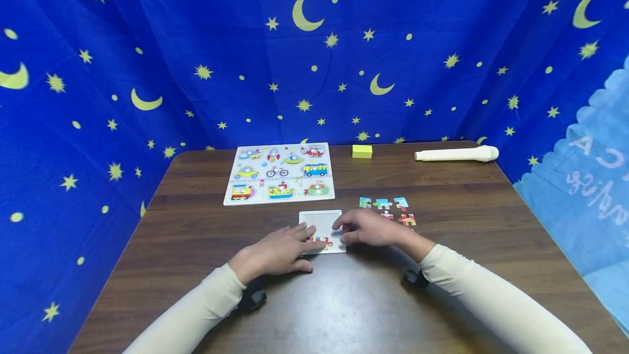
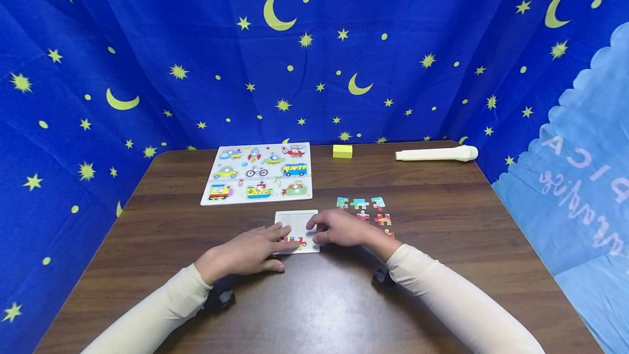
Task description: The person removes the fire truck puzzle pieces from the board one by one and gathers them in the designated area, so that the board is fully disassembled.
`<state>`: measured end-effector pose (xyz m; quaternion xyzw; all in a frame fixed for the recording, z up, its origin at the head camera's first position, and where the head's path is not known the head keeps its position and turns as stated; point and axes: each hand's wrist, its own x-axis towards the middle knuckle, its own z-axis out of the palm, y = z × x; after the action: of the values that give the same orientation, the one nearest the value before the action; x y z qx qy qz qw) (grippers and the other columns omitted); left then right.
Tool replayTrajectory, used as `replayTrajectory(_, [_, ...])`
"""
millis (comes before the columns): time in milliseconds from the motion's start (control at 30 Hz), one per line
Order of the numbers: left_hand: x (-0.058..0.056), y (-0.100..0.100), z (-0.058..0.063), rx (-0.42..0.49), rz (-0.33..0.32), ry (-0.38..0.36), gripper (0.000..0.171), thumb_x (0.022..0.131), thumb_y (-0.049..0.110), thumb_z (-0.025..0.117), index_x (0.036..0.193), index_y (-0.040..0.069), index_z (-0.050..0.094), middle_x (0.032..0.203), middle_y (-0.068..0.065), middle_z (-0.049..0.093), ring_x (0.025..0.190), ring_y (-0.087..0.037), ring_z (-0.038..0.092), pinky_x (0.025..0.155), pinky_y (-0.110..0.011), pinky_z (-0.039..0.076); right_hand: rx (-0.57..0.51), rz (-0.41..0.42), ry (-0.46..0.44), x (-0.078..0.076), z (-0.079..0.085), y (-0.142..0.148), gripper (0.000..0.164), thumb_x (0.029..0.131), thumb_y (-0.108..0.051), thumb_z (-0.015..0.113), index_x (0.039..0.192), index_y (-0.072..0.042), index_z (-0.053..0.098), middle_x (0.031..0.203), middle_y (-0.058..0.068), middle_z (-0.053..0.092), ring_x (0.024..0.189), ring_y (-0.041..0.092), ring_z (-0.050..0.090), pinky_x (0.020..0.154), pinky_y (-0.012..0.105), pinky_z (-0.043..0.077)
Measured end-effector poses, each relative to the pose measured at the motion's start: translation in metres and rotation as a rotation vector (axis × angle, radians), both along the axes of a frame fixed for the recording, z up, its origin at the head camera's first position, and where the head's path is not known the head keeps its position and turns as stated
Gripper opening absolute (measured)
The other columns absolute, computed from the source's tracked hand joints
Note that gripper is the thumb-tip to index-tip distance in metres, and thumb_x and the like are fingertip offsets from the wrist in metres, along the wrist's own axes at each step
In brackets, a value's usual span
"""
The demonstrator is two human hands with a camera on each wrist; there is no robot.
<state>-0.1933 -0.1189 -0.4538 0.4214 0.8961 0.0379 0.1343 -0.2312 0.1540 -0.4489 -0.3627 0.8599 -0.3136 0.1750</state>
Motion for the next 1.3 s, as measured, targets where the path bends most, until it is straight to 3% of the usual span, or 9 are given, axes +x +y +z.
replayTrajectory(167, [0.001,0.0,-0.001,-0.015,0.006,0.006,0.059,0.1,0.051,0.06,0.154,0.033,0.046,0.162,-0.014,0.039,0.149,-0.037,0.034,0.114,-0.06,0.037,0.039,0.013,0.057,0.005,-0.003,-0.018,0.027,0.089,-0.013,0.076,0.114,-0.005,0.073,0.096,0.001,0.067,0.088,0.013,0.061,0.08,0.028,0.051])
replayTrajectory(533, [0.004,0.0,-0.004,-0.013,0.021,0.014,0.065,0.099,0.051,0.061,0.157,0.034,0.04,0.163,-0.014,0.037,0.15,-0.038,0.033,0.113,-0.063,0.037,0.167,-0.081,0.204,0.012,-0.01,-0.041,0.019,0.085,-0.019,0.081,0.1,-0.011,0.073,0.09,0.0,0.063,0.082,0.015,0.059,0.073,0.032,0.051])
replayTrajectory(833, [0.004,-0.002,-0.003,-0.007,0.032,-0.005,0.066,0.099,0.051,0.061,0.158,0.033,0.039,0.164,-0.013,0.034,0.151,-0.037,0.032,0.114,-0.064,0.035,0.174,-0.082,0.228,0.012,-0.011,-0.045,0.02,0.082,-0.023,0.084,0.095,-0.013,0.073,0.088,-0.001,0.061,0.078,0.013,0.057,0.071,0.031,0.05])
replayTrajectory(967, [0.004,-0.005,-0.002,0.021,0.021,0.001,0.068,0.099,0.051,0.061,0.159,0.027,0.038,0.164,-0.014,0.033,0.151,-0.037,0.031,0.115,-0.062,0.035,0.186,-0.089,0.215,0.011,-0.011,-0.046,0.018,0.083,-0.022,0.084,0.093,-0.015,0.071,0.088,-0.002,0.06,0.077,0.012,0.056,0.07,0.031,0.049])
replayTrajectory(1100, [0.005,-0.012,0.002,0.057,0.035,0.011,0.068,0.099,0.049,0.063,0.156,0.018,0.044,0.164,-0.014,0.035,0.15,-0.036,0.034,0.116,-0.058,0.037,0.19,-0.095,0.202,0.01,-0.01,-0.046,0.02,0.082,-0.021,0.084,0.094,-0.014,0.07,0.088,-0.002,0.059,0.077,0.012,0.055,0.07,0.031,0.049])
replayTrajectory(1300, [0.007,-0.02,0.002,0.054,0.038,0.006,0.062,0.099,0.051,0.062,0.149,0.015,0.054,0.161,-0.014,0.04,0.147,-0.033,0.04,0.115,-0.05,0.04,0.207,-0.102,0.194,0.009,-0.01,-0.045,0.016,0.084,-0.019,0.081,0.093,-0.015,0.068,0.088,-0.003,0.059,0.079,0.013,0.056,0.073,0.033,0.051])
